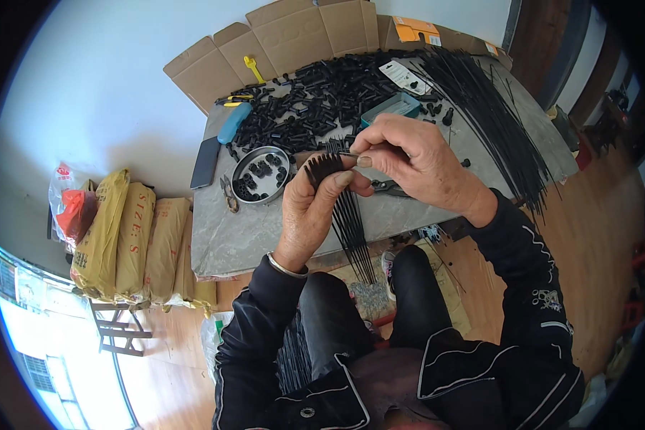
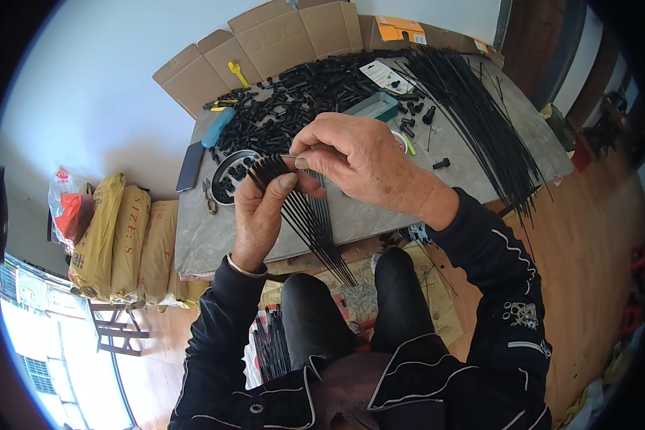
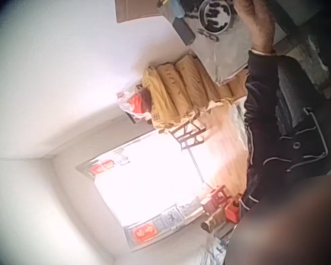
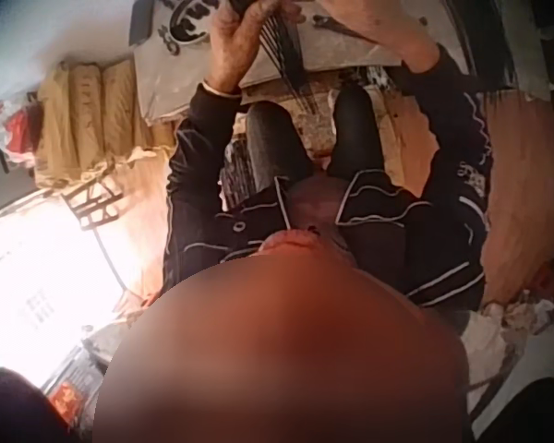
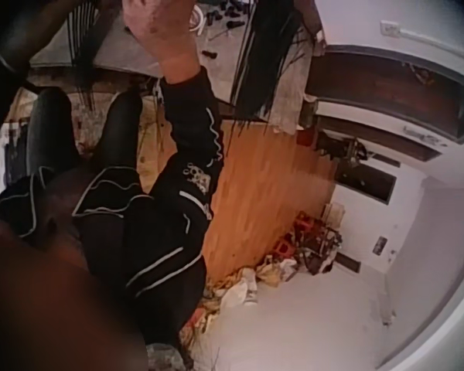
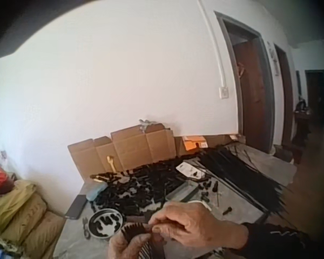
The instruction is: Bundling black wires and attaching connectors using pliers.
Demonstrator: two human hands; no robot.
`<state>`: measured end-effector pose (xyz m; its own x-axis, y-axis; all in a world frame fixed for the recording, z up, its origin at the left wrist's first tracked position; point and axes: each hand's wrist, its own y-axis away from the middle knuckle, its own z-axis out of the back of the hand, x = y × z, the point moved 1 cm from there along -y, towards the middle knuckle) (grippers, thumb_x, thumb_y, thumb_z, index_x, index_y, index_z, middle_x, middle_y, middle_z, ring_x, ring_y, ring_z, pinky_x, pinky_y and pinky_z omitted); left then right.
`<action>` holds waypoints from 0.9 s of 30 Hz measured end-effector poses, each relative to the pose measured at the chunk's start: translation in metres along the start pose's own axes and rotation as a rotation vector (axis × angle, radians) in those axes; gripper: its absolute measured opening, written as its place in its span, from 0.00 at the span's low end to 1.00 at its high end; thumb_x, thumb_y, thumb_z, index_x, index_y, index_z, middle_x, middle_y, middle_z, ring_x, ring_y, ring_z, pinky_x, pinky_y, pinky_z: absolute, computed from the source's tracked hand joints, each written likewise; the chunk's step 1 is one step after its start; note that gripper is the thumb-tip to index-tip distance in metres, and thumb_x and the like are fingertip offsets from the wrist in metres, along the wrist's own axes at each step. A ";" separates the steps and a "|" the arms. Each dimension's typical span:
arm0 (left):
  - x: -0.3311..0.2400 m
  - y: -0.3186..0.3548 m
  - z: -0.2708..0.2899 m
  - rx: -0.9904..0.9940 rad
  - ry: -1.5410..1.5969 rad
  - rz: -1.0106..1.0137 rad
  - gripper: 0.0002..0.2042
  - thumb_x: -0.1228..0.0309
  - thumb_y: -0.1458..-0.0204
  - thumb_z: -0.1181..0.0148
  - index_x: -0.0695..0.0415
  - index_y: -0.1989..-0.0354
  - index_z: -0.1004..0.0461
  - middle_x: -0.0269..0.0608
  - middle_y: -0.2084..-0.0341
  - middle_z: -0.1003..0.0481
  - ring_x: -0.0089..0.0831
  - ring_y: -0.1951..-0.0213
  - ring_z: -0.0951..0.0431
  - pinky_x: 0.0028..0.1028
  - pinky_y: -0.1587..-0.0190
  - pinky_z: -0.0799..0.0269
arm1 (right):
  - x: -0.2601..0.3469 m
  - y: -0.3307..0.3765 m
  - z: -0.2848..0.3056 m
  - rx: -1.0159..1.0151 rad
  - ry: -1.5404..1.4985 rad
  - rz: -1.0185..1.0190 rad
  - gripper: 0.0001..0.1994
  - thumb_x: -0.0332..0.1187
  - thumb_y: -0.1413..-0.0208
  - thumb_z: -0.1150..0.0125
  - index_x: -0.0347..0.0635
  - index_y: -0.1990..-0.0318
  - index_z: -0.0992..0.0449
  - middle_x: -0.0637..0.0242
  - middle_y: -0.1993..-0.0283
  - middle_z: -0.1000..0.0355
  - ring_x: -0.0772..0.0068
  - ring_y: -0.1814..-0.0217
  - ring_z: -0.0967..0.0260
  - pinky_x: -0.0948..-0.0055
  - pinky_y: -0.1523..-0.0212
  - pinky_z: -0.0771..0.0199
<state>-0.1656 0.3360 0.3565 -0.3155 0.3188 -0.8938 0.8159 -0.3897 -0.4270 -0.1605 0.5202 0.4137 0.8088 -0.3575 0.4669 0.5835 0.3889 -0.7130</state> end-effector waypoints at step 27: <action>-0.003 0.001 0.000 0.090 -0.122 -0.018 0.10 0.71 0.39 0.47 0.62 0.53 0.27 0.38 0.69 0.20 0.23 0.62 0.22 0.24 0.53 0.29 | 0.008 -0.018 0.019 0.161 0.135 0.164 0.06 0.22 0.52 0.36 0.37 0.67 0.25 0.65 0.71 0.30 0.69 0.72 0.29 0.74 0.74 0.30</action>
<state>-0.1642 0.3347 0.3584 -0.3904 0.2211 -0.8937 0.7646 -0.4628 -0.4485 -0.1628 0.5264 0.4399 0.8829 -0.3840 0.2704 0.4581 0.5771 -0.6761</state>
